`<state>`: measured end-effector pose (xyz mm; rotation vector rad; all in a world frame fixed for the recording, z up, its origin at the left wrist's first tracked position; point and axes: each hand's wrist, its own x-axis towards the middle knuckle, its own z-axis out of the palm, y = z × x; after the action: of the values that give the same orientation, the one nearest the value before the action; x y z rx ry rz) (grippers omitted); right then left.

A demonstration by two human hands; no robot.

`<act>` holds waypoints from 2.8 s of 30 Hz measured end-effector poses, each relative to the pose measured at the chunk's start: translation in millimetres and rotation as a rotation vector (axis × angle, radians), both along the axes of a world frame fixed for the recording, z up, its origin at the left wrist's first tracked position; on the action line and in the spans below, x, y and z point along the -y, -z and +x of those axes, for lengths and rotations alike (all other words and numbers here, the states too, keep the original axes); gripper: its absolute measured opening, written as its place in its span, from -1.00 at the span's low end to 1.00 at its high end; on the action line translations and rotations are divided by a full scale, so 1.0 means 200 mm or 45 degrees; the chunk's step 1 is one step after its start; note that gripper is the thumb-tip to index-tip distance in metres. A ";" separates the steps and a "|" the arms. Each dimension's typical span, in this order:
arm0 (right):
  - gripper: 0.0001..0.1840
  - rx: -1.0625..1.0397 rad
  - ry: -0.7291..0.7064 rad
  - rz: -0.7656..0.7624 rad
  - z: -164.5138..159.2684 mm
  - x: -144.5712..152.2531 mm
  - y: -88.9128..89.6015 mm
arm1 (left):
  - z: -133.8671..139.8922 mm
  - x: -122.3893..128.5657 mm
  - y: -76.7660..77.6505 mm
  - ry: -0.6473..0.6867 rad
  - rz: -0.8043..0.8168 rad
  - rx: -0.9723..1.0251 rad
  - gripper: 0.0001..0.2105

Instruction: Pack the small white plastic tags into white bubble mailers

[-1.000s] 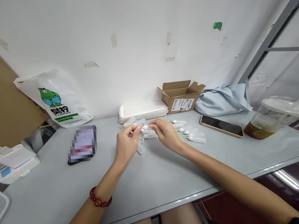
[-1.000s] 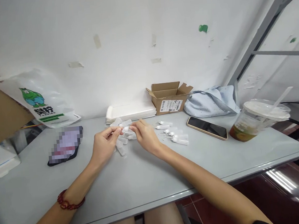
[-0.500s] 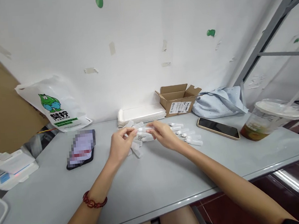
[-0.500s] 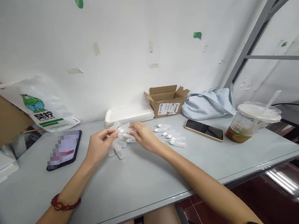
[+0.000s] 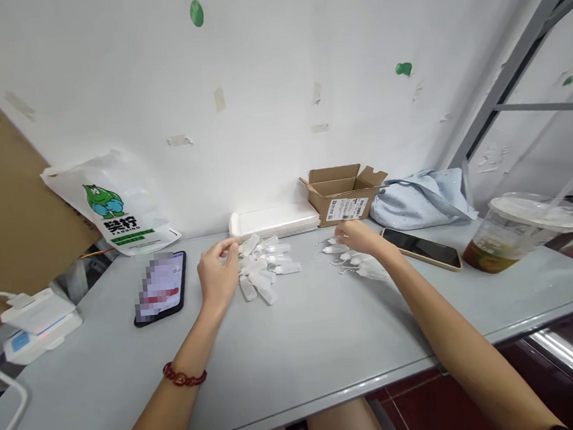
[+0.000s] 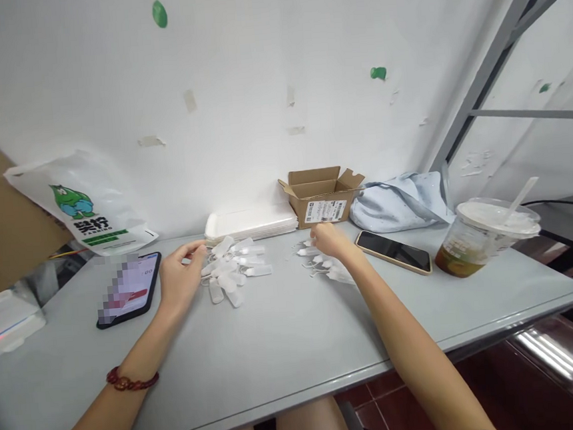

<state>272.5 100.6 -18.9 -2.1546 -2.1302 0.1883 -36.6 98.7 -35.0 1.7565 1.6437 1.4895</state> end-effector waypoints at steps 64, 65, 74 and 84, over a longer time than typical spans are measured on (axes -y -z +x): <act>-0.77 -0.827 -0.696 0.576 -0.50 0.21 0.03 | 0.15 0.15 -0.09 0.784 -0.677 1.147 -0.75; -0.78 -0.824 -0.695 0.577 -0.50 0.21 0.03 | 0.15 0.15 -0.09 0.776 -0.679 1.152 -0.75; -0.78 -0.860 -0.717 0.559 -0.51 0.21 0.03 | 0.15 0.15 -0.09 0.786 -0.682 1.192 -0.75; -0.80 -0.769 -0.735 0.655 -0.52 0.20 0.07 | 0.16 0.16 -0.06 0.610 -0.331 0.665 -0.75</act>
<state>168.7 60.9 -33.7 -1.0083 -2.0528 0.2570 -4.8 67.0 -23.7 1.3408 1.0112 1.2884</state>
